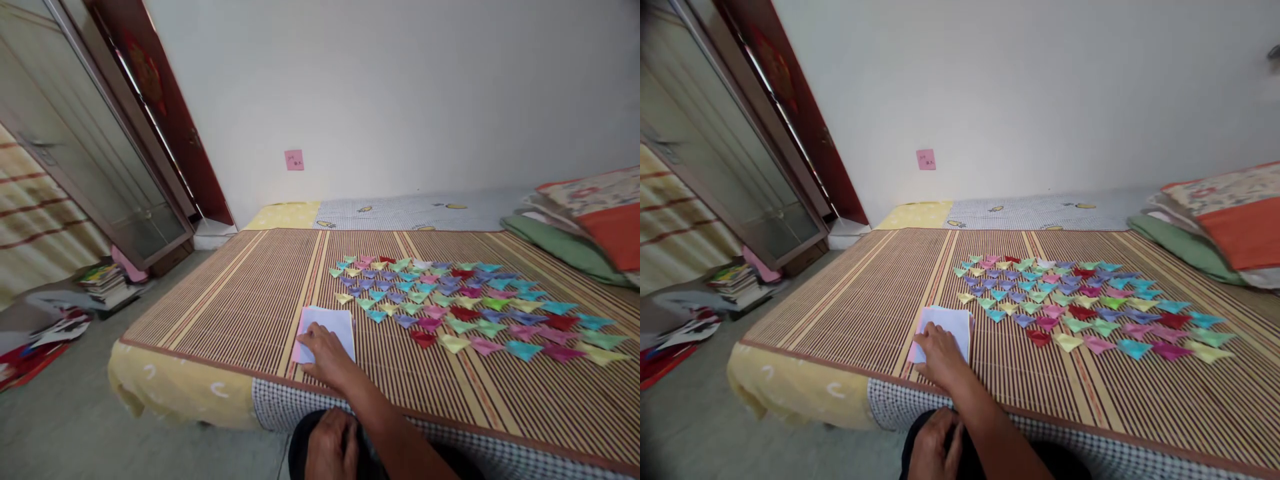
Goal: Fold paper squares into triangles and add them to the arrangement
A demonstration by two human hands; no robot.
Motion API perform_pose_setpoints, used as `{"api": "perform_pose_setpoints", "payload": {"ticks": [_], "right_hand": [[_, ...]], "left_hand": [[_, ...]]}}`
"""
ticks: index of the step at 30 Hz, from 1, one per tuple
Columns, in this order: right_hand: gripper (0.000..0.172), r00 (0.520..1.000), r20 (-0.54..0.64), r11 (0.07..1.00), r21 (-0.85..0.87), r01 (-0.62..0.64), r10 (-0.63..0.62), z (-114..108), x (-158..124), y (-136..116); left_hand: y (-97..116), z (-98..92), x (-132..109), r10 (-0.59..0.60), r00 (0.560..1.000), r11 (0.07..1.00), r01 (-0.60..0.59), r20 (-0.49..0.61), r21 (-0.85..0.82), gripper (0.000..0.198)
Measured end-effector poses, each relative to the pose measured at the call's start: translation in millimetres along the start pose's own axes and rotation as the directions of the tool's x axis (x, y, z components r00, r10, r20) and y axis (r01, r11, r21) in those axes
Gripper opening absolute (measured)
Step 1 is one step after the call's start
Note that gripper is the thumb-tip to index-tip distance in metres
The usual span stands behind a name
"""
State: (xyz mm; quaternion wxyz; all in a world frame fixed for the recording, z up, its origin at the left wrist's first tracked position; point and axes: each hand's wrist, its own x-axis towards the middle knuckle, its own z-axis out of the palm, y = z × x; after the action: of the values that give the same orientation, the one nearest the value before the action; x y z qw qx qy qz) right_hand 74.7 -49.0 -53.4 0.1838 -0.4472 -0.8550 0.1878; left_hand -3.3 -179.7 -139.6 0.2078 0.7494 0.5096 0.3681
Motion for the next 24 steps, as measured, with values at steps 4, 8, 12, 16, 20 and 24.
{"api": "perform_pose_setpoints", "payload": {"ticks": [4,8,12,16,20,24], "right_hand": [[0.027,0.999,0.033,1.000,0.016,0.027,-0.027,-2.9,2.3,1.0],[0.022,0.999,0.033,0.997,0.071,0.018,-0.020,-4.4,5.2,4.1],[0.025,1.000,0.002,0.984,0.176,-0.002,0.001,-1.5,3.9,11.8],[0.036,0.987,-0.129,0.947,0.317,-0.053,0.098,1.8,-0.7,23.2],[0.030,0.939,-0.267,0.888,0.454,-0.074,0.215,-0.5,-6.2,34.1],[0.018,0.892,-0.349,0.829,0.557,-0.049,0.288,-8.9,-9.9,41.0]], "left_hand": [[0.9,-0.6,2.2,0.005,1.000,1.000,-0.005,0.009,0.006,0.022],[2.6,-0.4,4.0,0.020,1.000,0.999,-0.020,0.000,0.033,0.022],[7.0,0.9,4.9,0.016,0.999,0.999,-0.015,-0.027,0.047,0.023],[8.2,2.3,4.3,0.008,0.999,0.999,-0.006,-0.032,0.038,0.022],[8.4,2.0,3.6,0.001,0.999,0.999,0.000,-0.033,0.040,0.022],[11.4,2.1,3.2,-0.018,1.000,0.999,0.019,-0.024,0.036,0.022]]}}
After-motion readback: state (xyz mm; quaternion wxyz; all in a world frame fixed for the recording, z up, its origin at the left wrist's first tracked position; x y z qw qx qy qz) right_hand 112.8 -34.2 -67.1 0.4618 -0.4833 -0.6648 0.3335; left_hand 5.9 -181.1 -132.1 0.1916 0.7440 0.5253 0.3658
